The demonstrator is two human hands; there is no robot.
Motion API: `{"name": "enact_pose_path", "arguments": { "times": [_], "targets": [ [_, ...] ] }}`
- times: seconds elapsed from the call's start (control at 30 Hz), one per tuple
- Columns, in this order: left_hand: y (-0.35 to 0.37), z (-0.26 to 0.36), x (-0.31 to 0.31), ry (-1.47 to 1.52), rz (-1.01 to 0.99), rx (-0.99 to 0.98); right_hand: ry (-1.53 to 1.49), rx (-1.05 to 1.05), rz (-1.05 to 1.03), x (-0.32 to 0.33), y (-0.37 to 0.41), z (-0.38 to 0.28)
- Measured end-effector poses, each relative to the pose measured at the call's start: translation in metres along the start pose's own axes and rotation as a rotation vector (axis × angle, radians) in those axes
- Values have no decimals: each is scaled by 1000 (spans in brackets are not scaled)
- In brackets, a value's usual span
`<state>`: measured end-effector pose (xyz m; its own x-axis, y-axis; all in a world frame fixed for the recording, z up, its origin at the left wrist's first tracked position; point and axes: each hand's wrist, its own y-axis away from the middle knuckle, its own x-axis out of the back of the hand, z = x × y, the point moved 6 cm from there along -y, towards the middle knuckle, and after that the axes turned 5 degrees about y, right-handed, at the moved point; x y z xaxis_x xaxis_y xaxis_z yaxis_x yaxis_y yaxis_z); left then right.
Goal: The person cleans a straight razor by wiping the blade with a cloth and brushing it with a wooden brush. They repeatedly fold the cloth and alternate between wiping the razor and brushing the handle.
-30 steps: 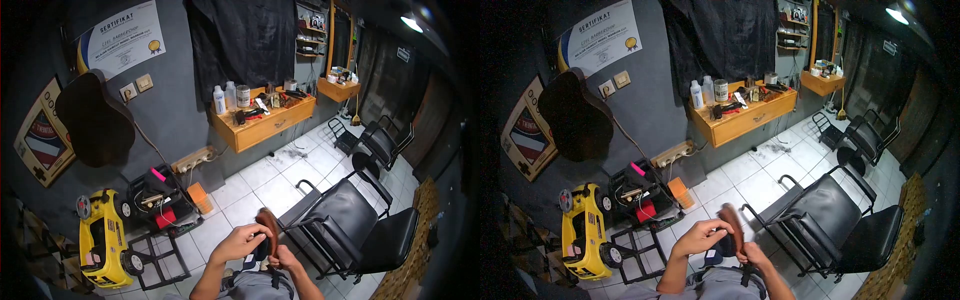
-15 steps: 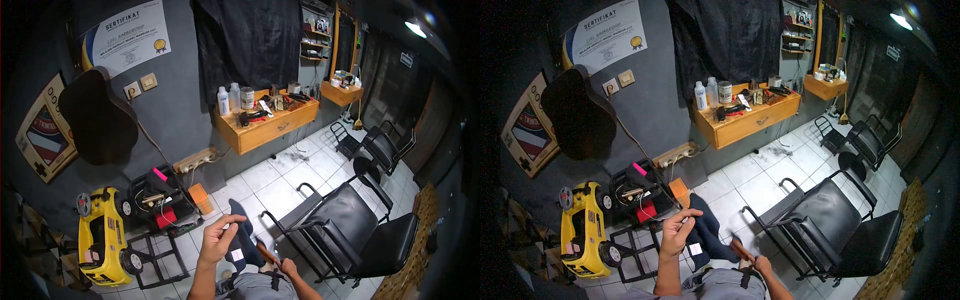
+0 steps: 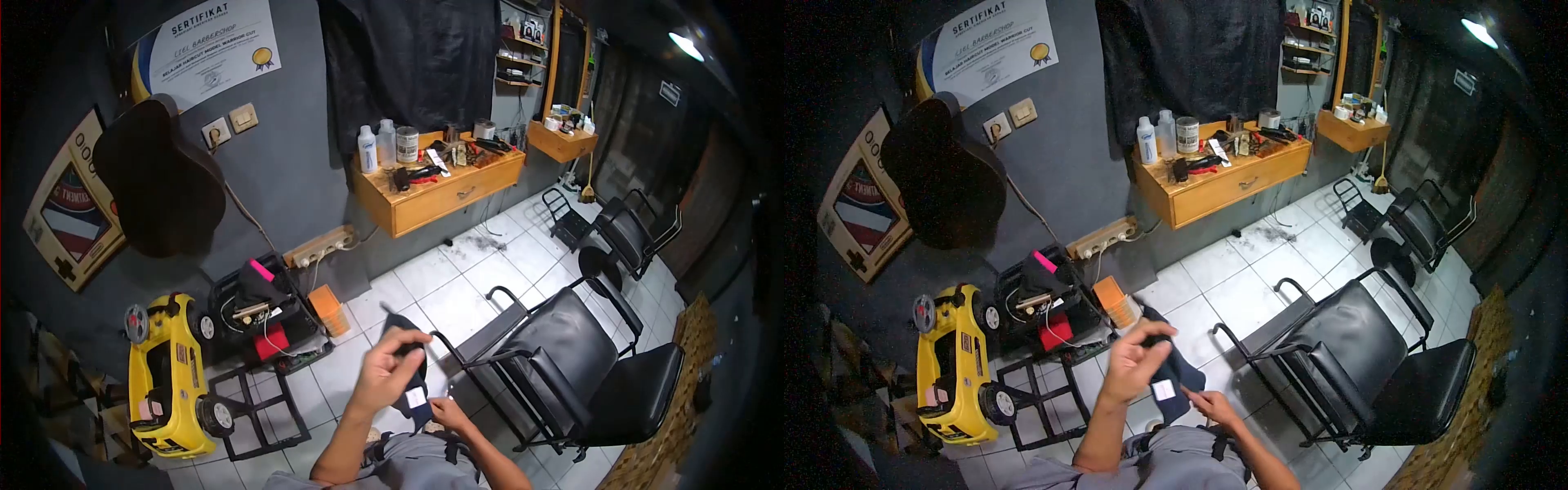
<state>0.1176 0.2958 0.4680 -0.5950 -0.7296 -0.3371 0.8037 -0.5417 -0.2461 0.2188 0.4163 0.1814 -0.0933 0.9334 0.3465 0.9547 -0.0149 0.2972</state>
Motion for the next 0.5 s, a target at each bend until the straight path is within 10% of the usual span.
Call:
{"name": "enact_pose_path", "arguments": {
  "times": [0.17,0.33,0.4,0.5],
  "targets": [
    [5,40,35,-22,185,-288,566,-427,-51,-8,27,155],
    [8,15,26,222,106,9,636,-399,184,10,21,161],
    [8,9,18,152,67,53,46,-345,318,15,6,162],
    [6,-3,10,105,-9,134,-717,-186,236,33,13,-2]
  ]
}}
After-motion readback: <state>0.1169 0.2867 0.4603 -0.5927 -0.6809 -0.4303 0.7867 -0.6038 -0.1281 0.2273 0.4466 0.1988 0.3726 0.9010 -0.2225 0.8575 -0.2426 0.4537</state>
